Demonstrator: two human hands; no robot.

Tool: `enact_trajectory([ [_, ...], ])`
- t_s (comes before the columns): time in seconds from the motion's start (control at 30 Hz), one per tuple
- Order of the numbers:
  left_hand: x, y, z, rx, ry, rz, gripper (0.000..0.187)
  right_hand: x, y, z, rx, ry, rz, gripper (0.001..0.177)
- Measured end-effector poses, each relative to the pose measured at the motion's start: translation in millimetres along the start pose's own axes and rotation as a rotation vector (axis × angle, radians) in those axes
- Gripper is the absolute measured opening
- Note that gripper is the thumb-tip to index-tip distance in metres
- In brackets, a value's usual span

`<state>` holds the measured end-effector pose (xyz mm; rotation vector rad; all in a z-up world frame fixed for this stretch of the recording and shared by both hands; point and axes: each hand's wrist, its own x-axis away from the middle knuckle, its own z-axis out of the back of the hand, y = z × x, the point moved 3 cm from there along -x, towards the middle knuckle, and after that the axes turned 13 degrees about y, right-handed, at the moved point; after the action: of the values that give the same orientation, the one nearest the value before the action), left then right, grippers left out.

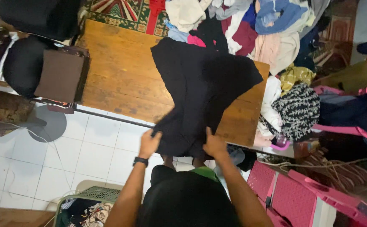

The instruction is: Fold a black t-shirt and a patterned cloth on a wooden table.

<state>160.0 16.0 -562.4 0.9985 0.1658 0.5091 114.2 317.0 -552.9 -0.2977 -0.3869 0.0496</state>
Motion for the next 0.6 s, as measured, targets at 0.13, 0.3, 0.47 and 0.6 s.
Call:
enact_trajectory([
  [0.13,-3,0,60,-0.062,0.376,-0.469,0.014,16,101,-66,0.206,-0.265,-0.022,0.046],
  [0.3,-24,-48,59,-0.103,-0.188,0.02,0.009,51,130,-71,0.309,-0.526,-0.132,0.039],
  [0.47,-52,1,30,-0.323,-0.535,-0.154,0.02,53,161,-117,0.261,-0.524,-0.222,0.039],
  [0.6,-72,23,8,-0.298,-0.314,-0.451,0.017,52,170,-119,0.12,-0.299,-0.298,0.041],
])
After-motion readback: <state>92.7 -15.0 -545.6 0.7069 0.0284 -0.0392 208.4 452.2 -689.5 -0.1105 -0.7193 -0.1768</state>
